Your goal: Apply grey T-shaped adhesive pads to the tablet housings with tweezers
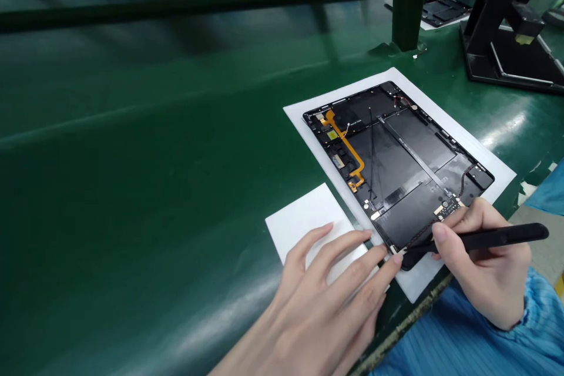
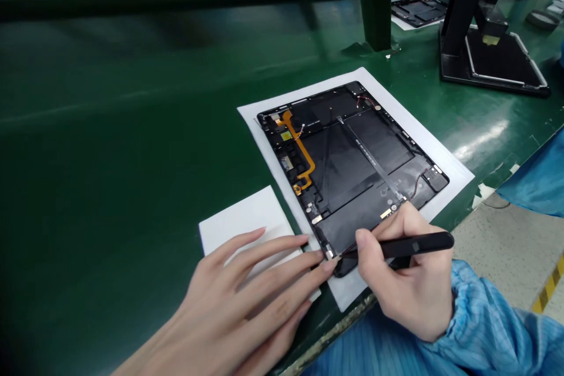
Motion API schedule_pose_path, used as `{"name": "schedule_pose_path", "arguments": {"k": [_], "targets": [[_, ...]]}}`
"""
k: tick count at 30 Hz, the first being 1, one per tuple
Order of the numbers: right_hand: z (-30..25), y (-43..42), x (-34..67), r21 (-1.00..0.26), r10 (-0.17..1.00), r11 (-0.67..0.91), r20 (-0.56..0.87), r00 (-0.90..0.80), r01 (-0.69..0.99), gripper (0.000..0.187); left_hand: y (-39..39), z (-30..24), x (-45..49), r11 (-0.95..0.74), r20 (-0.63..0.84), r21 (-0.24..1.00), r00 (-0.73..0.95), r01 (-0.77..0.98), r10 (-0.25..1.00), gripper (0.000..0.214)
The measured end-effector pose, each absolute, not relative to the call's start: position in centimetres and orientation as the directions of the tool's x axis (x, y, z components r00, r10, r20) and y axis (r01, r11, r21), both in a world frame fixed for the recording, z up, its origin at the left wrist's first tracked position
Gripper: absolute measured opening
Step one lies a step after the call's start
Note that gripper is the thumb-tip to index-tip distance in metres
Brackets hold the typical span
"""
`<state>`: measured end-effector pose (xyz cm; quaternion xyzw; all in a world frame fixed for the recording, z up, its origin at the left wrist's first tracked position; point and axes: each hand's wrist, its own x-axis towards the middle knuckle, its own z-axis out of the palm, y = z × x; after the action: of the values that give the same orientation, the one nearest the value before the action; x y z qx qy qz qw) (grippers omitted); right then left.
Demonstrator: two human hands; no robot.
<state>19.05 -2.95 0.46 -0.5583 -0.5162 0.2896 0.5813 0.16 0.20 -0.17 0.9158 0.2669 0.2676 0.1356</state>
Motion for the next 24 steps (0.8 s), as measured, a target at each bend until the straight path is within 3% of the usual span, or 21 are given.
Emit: {"name": "schedule_pose_path", "arguments": {"k": [4, 8, 14, 24], "targets": [[0.63, -3.08, 19.73, -0.930, 0.935, 0.229, 0.292, 0.200, 0.286, 0.020, 0.08, -0.13, -0.23, -0.851, 0.402, 0.308, 0.752, 0.426, 0.522, 0.033], [1.04, -3.08, 20.16, -0.916, 0.917, 0.205, 0.303, 0.260, 0.345, 0.014, 0.15, -0.12, -0.45, -0.877, 0.367, 0.235, 0.797, 0.420, 0.480, 0.039], [1.01, -2.47, 19.97, -0.930, 0.961, 0.215, 0.256, 0.105, 0.299, 0.018, -0.13, -0.51, 0.30, -0.820, 0.448, 0.319, 0.687, 0.475, 0.572, 0.032], [1.24, -2.19, 19.74, -0.935, 0.974, 0.186, 0.216, 0.068, 0.302, 0.022, -0.58, -0.43, -0.50, -0.828, 0.334, 0.217, 0.757, 0.517, 0.561, 0.035]]}}
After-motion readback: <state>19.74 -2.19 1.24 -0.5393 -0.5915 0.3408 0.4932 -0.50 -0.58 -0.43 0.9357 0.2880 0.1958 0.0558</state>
